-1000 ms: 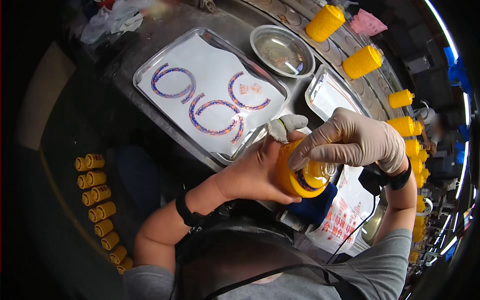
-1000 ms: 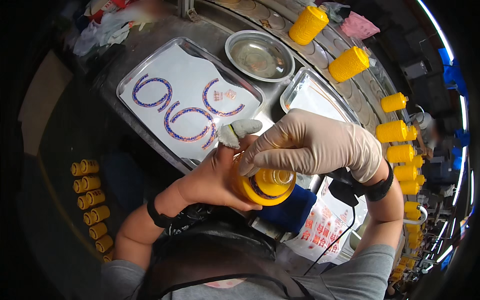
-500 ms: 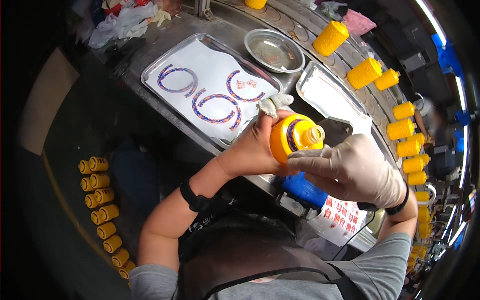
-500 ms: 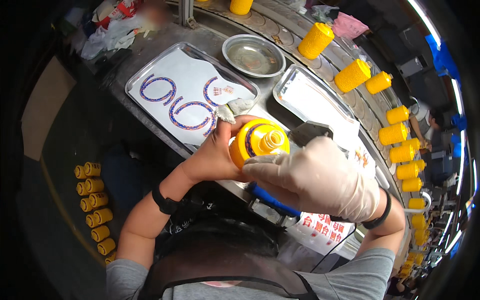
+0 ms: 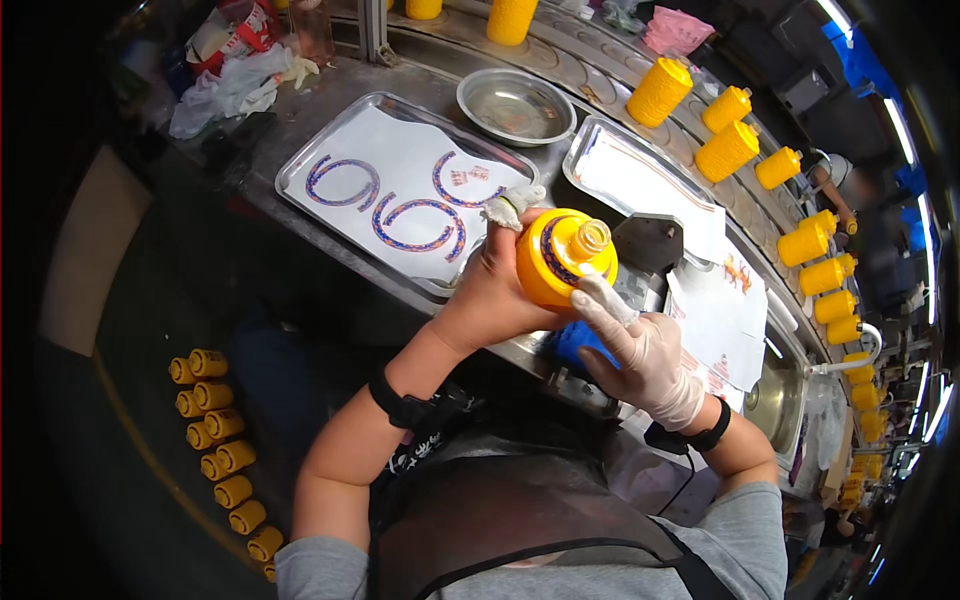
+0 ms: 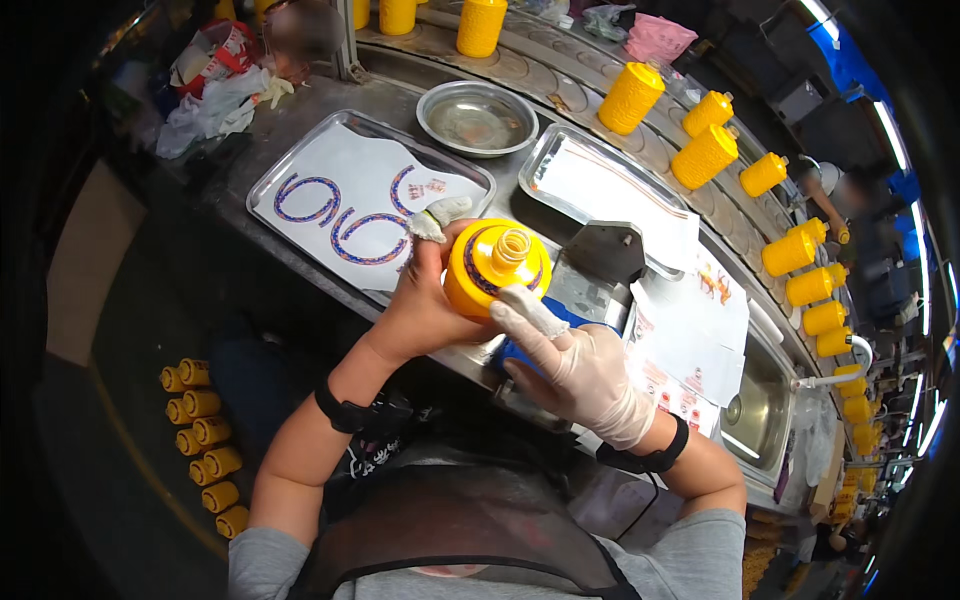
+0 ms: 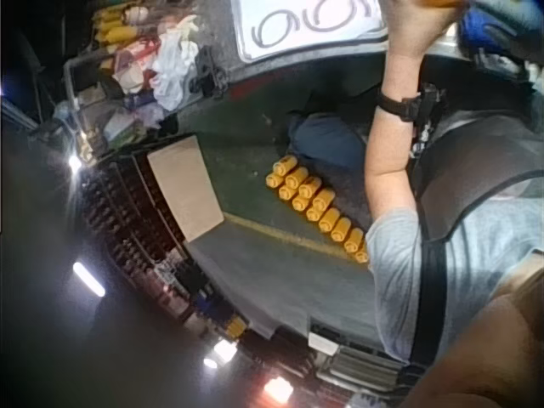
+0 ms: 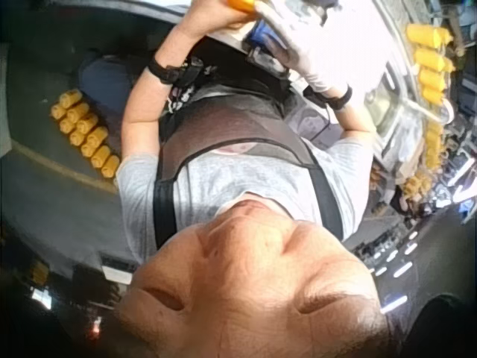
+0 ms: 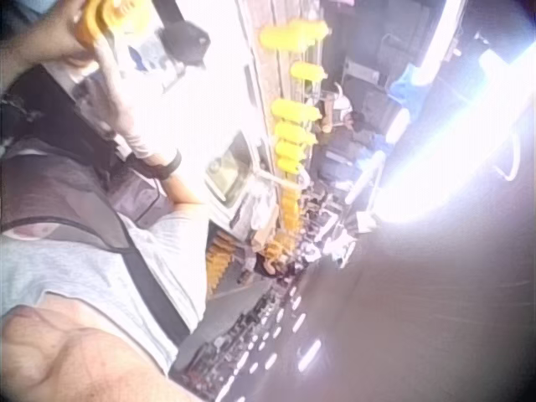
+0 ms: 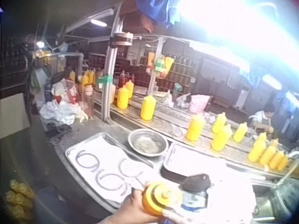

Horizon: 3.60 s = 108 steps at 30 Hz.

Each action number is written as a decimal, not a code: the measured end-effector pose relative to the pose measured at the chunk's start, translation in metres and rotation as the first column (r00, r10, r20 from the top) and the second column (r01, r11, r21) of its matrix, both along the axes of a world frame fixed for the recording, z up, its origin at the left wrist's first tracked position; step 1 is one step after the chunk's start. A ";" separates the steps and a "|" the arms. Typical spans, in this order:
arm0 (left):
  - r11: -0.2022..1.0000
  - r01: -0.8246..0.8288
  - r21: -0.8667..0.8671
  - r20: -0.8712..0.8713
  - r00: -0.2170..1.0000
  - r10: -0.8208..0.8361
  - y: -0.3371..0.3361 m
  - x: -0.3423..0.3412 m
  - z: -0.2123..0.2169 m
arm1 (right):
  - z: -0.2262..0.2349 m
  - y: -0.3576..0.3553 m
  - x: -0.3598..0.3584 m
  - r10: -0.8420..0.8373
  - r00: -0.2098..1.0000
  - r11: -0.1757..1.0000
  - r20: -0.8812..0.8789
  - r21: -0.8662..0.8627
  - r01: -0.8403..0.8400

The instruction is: Applying labels and decorative stickers to yellow bottles on a production line.

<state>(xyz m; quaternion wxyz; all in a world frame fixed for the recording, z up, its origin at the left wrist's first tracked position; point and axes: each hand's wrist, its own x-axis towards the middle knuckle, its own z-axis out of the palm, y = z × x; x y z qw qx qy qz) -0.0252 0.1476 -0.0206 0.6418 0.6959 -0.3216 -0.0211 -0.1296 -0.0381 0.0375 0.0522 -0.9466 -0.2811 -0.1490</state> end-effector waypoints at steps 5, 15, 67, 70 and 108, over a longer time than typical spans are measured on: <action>0.992 -0.127 0.022 0.173 0.978 0.121 -0.008 -0.007 -0.013 | 0.012 0.034 0.009 -0.049 0.993 0.996 0.103 -0.068 0.057; 0.997 -0.044 -0.066 0.134 0.990 0.052 -0.010 -0.009 -0.020 | 0.015 0.065 0.001 -0.271 0.963 0.959 -0.006 -0.084 0.269; 0.978 -0.177 -0.111 0.394 0.895 0.207 -0.001 -0.047 -0.018 | -0.033 0.030 -0.024 -0.302 0.936 0.830 0.180 0.533 0.165; 0.987 -0.148 -0.062 0.401 0.902 0.161 0.002 -0.048 -0.025 | -0.026 0.028 -0.034 -0.116 0.993 0.742 -0.022 0.662 0.102; 0.915 0.360 0.184 -0.614 0.769 -0.180 -0.152 0.007 0.018 | -0.029 -0.087 -0.071 -0.068 0.625 0.001 -0.777 0.627 0.779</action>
